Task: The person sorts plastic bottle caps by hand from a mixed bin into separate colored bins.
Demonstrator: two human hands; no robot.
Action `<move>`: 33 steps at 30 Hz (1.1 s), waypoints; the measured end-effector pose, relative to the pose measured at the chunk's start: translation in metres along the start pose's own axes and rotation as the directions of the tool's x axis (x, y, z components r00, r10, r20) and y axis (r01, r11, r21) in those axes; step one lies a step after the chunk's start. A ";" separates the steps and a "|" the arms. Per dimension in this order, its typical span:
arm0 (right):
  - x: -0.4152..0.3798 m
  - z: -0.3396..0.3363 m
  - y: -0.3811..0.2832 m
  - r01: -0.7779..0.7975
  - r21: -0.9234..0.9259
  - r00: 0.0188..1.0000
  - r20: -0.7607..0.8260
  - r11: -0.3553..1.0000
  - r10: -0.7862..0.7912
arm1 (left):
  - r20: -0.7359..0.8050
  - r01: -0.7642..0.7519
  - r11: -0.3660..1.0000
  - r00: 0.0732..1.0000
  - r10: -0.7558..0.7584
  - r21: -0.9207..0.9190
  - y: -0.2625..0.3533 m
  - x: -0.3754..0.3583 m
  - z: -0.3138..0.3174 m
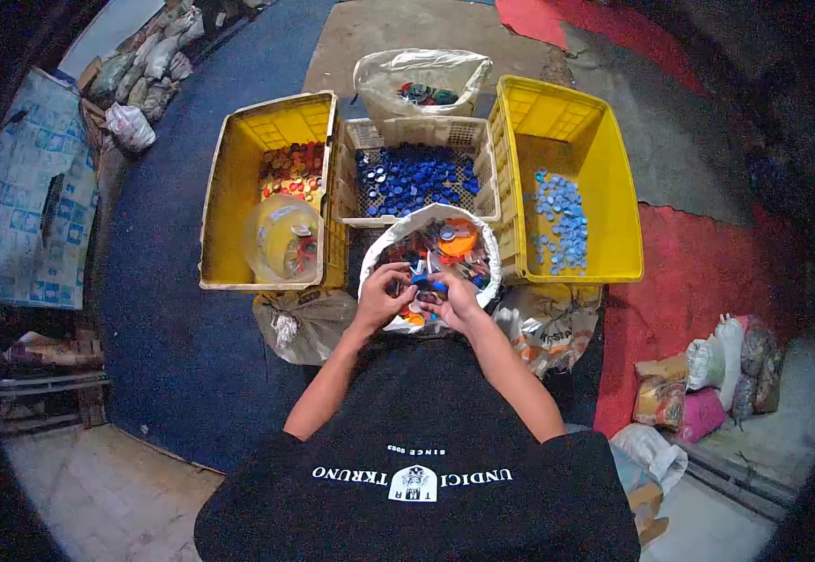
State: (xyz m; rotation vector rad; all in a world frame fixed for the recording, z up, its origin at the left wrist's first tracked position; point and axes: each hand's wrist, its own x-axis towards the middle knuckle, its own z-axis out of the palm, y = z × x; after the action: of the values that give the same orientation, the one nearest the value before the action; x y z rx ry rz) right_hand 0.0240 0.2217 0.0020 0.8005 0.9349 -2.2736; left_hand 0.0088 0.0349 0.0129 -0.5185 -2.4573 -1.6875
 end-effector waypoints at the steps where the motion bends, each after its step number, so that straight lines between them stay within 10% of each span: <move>1: -0.002 0.002 0.000 0.004 0.004 1.000 -0.004 1.000 -0.004 | 0.006 -0.002 1.000 1.000 0.002 -0.003 0.000 -0.001 0.001; 5: -0.001 0.001 0.000 0.052 0.010 0.993 0.106 0.999 -0.053 | 0.140 0.197 0.979 0.972 -0.188 -0.053 0.011 -0.001 0.001; 7: 0.002 -0.003 0.002 0.071 -0.028 0.980 0.191 0.997 -0.064 | 0.162 -0.069 0.997 0.985 0.062 0.039 0.007 0.000 0.000; 11: 0.001 -0.004 0.007 0.172 -0.317 0.985 0.078 0.933 -0.155 | 0.169 -0.065 0.998 0.984 0.062 0.017 0.010 -0.002 0.002; 13: -0.005 -0.006 0.001 0.115 -0.353 0.985 0.160 0.928 -0.061 | 0.169 0.163 0.986 0.973 -0.156 -0.027 0.011 -0.002 0.004; 17: -0.015 -0.007 -0.009 0.037 -0.390 0.987 0.160 0.920 0.028 | 0.192 0.129 0.985 0.976 -0.105 -0.116 -0.006 -0.005 0.001; 21: -0.017 -0.010 -0.022 0.207 -0.758 0.968 0.250 0.618 -0.018 | 0.183 0.398 0.906 0.911 -0.370 -0.146 -0.034 -0.014 0.006; 24: -0.020 -0.011 -0.026 0.173 -0.815 0.975 0.220 0.553 0.019 | 0.240 0.233 0.954 0.953 -0.185 -0.191 -0.022 -0.012 0.003; 27: -0.014 -0.017 -0.020 -0.026 -0.646 0.981 0.130 0.762 0.144 | 0.376 -0.008 0.996 0.926 0.042 -0.093 -0.022 -0.009 0.003; 31: -0.020 -0.016 -0.028 0.078 -0.658 0.977 0.201 0.749 0.075 | 0.256 0.460 0.782 0.887 -0.384 -0.421 -0.051 -0.014 0.023; 33: -0.021 -0.019 -0.028 0.013 -0.691 0.993 0.093 0.723 0.072 | 0.131 0.383 0.849 0.924 -0.360 -0.363 -0.058 -0.015 0.023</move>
State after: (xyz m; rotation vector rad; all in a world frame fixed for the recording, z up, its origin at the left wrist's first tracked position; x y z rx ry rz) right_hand 0.0249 0.2582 0.0172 0.3324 1.5604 -1.6874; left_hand 0.0048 0.0346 -0.0514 -0.1196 -2.3847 -2.3638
